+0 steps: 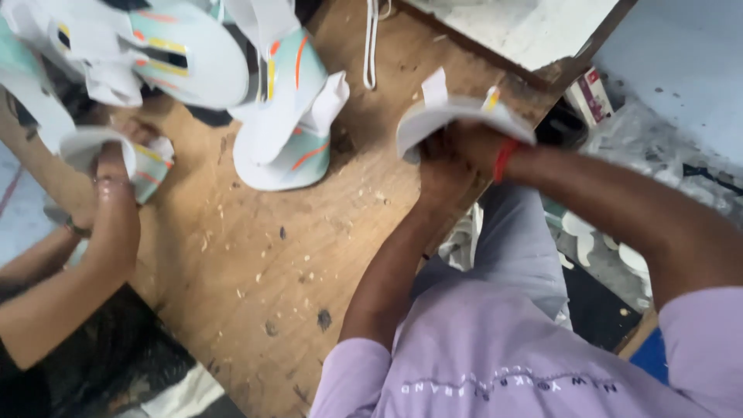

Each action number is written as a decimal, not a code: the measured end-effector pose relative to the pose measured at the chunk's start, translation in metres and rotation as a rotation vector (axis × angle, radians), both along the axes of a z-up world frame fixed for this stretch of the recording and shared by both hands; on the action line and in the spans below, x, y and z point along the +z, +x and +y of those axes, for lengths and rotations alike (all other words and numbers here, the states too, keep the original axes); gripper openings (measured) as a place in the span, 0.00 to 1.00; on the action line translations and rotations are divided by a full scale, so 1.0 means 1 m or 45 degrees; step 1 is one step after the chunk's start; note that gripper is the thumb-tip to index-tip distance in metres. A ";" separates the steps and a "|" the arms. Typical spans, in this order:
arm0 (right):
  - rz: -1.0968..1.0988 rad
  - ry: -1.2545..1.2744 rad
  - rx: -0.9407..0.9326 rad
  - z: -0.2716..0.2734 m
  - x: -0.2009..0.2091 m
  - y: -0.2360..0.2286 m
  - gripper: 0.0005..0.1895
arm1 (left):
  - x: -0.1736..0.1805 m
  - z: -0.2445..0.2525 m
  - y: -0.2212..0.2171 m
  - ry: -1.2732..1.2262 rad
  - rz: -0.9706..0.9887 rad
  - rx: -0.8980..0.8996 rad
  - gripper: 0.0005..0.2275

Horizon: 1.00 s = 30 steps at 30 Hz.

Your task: The person is folding and preparing various shoe upper components at a workbench in a manufacturing facility.

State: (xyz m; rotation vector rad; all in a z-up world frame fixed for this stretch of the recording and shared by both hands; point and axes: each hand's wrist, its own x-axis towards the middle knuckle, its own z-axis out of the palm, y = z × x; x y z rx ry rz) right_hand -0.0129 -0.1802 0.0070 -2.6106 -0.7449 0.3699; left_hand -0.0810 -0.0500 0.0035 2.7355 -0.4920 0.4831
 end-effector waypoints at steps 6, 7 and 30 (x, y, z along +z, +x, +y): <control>-0.084 0.204 -0.099 -0.015 0.005 -0.005 0.18 | -0.023 -0.005 0.011 -0.062 -0.071 -0.013 0.23; -0.092 0.201 -0.109 -0.018 0.012 -0.006 0.18 | -0.019 0.008 0.007 -0.065 -0.078 -0.023 0.23; -0.226 0.539 -0.055 -0.024 0.080 -0.034 0.22 | -0.021 0.004 0.049 -0.062 0.034 -0.242 0.10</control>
